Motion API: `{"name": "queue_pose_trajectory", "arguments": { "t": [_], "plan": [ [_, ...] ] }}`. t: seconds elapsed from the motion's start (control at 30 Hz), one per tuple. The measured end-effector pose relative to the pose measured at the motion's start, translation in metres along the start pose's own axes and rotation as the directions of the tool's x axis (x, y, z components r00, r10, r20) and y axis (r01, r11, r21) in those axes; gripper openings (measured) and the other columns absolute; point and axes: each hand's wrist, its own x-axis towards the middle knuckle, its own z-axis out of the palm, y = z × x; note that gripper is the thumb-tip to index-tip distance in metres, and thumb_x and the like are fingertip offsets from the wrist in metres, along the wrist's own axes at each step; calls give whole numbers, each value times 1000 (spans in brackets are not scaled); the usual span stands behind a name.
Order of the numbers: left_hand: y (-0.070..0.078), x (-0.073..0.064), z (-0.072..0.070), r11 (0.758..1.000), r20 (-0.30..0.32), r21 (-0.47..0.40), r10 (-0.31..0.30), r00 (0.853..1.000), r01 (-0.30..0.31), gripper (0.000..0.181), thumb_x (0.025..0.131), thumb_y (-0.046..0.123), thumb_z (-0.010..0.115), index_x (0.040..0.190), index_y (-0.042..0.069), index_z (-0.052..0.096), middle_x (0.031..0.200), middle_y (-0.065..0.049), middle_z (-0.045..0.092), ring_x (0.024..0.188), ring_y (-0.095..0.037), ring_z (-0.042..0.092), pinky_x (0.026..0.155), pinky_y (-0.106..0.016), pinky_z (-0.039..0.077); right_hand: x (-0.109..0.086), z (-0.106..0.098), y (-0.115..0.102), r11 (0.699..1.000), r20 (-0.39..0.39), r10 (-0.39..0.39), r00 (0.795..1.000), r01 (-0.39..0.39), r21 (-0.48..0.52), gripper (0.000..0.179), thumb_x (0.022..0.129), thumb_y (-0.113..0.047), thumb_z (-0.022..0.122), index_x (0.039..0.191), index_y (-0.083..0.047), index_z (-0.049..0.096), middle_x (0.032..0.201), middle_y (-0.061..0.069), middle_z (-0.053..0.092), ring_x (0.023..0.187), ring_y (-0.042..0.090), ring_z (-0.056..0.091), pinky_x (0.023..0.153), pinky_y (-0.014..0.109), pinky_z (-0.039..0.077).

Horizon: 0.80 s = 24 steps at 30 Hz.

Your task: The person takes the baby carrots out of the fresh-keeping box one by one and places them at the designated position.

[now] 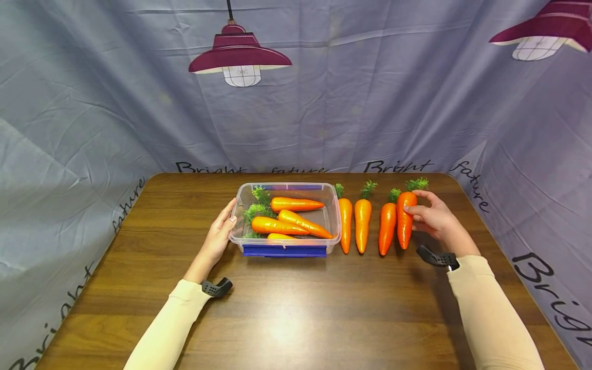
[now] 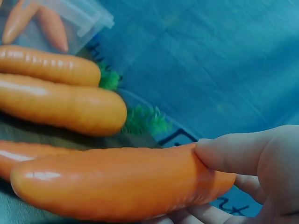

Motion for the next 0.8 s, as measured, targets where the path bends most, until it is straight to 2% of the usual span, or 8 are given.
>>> {"name": "queue_pose_trajectory", "arguments": {
  "t": [0.07,0.13,0.43,0.53,0.67,0.8],
  "plan": [
    [0,0,0,1000,0,-3,-2,1000,2,56,107,7,40,160,2,26,170,-18,21,154,-38,27,117,-26,38,1,-4,3,1000,-27,21,999,-21,-2,40,100,-4,59,117,-33,39,79,-8,64,65,6,62,64,29,59],
    [0,0,0,1000,-2,5,-2,1000,2,55,107,7,40,160,2,27,170,-19,21,154,-39,27,117,-26,38,3,-7,6,999,-42,32,999,-33,-8,41,99,-4,60,116,-36,39,81,-9,68,68,8,67,63,29,59],
    [0,0,1,1000,9,-24,6,1000,-6,56,106,7,40,160,1,25,170,-20,18,156,-39,23,110,-11,38,11,-16,21,986,-63,32,998,-42,-160,39,99,-9,62,118,-35,40,88,-16,61,77,5,68,69,30,61],
    [0,0,1,1000,7,-25,4,1000,-4,56,106,7,40,160,1,25,170,-20,19,155,-39,24,108,-10,38,14,-14,25,973,-63,39,997,-53,-225,41,100,-10,61,131,-24,38,88,-17,62,77,4,68,71,30,62],
    [0,0,1,1000,0,-25,8,1000,-8,56,106,6,40,160,0,26,169,-20,20,156,-38,23,109,-9,37,19,-9,25,952,-61,27,998,-44,-302,59,100,-12,61,146,-5,25,91,-17,59,79,3,66,74,30,61],
    [-1,1,0,1000,1,-16,18,1000,-18,56,106,6,40,160,-1,25,169,-21,20,157,-36,20,115,-13,33,23,-5,23,932,-52,18,998,-35,-360,69,101,-11,59,151,2,14,96,-11,56,81,3,64,73,31,60]
  ]
}}
